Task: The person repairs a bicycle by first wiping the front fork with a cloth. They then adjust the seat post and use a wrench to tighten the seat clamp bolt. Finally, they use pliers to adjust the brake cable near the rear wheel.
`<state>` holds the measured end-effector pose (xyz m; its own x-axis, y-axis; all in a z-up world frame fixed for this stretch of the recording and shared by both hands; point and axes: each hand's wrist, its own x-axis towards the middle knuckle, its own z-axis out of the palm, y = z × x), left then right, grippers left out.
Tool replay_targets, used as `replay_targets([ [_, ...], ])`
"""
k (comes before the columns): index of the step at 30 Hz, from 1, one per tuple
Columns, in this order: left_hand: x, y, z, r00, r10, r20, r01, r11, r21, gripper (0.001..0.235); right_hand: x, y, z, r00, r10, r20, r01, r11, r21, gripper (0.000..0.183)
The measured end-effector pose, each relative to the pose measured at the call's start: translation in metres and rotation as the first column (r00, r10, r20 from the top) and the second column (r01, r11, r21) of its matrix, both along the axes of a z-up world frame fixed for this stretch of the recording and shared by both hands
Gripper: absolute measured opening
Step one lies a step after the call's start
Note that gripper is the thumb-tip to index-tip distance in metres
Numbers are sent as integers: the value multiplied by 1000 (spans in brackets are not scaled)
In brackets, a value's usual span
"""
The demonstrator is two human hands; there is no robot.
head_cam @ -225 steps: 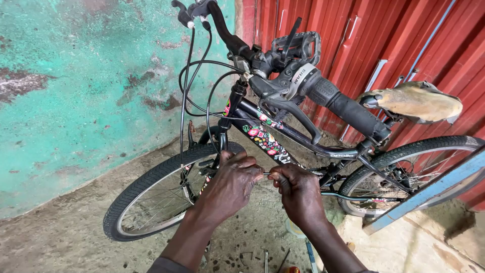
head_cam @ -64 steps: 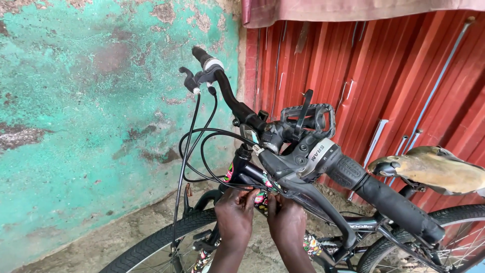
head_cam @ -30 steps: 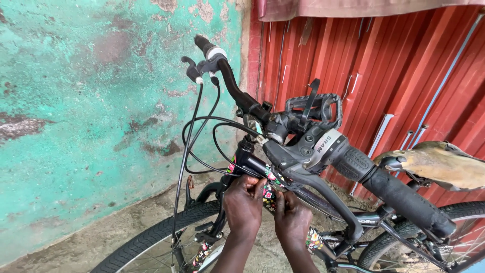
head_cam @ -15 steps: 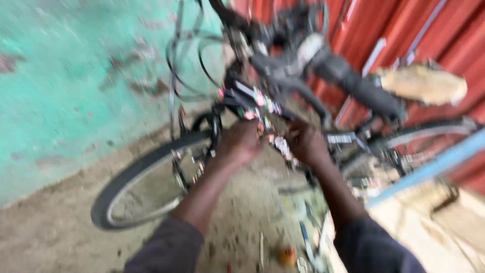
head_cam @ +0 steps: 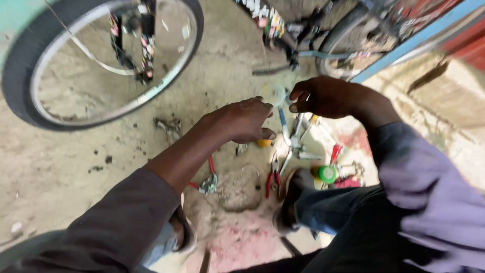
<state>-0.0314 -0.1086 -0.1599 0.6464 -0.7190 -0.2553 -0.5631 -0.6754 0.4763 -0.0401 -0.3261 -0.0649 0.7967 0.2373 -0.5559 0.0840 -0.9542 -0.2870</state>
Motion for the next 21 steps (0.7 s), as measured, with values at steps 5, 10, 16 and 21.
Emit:
replay_targets([
  [5, -41, 4, -72, 983, -81, -163, 107, 982, 153, 45, -4, -12, -37, 990, 129, -59, -133, 988, -77, 45],
  [10, -48, -2, -104, 980, -73, -185, 103, 982, 157, 51, 3, -26, -34, 982, 136, -128, -145, 987, -63, 42],
  [16, -18, -68, -27, 996, 22, -89, -56, 918, -393, 47, -3, -101, 8, 976, -212, 51, 203, 970, 133, 49],
  [21, -27, -163, 34, 995, -22, -96, -33, 844, -535, 33, -81, -207, -26, 904, -420, -83, 384, 708, 593, 40],
])
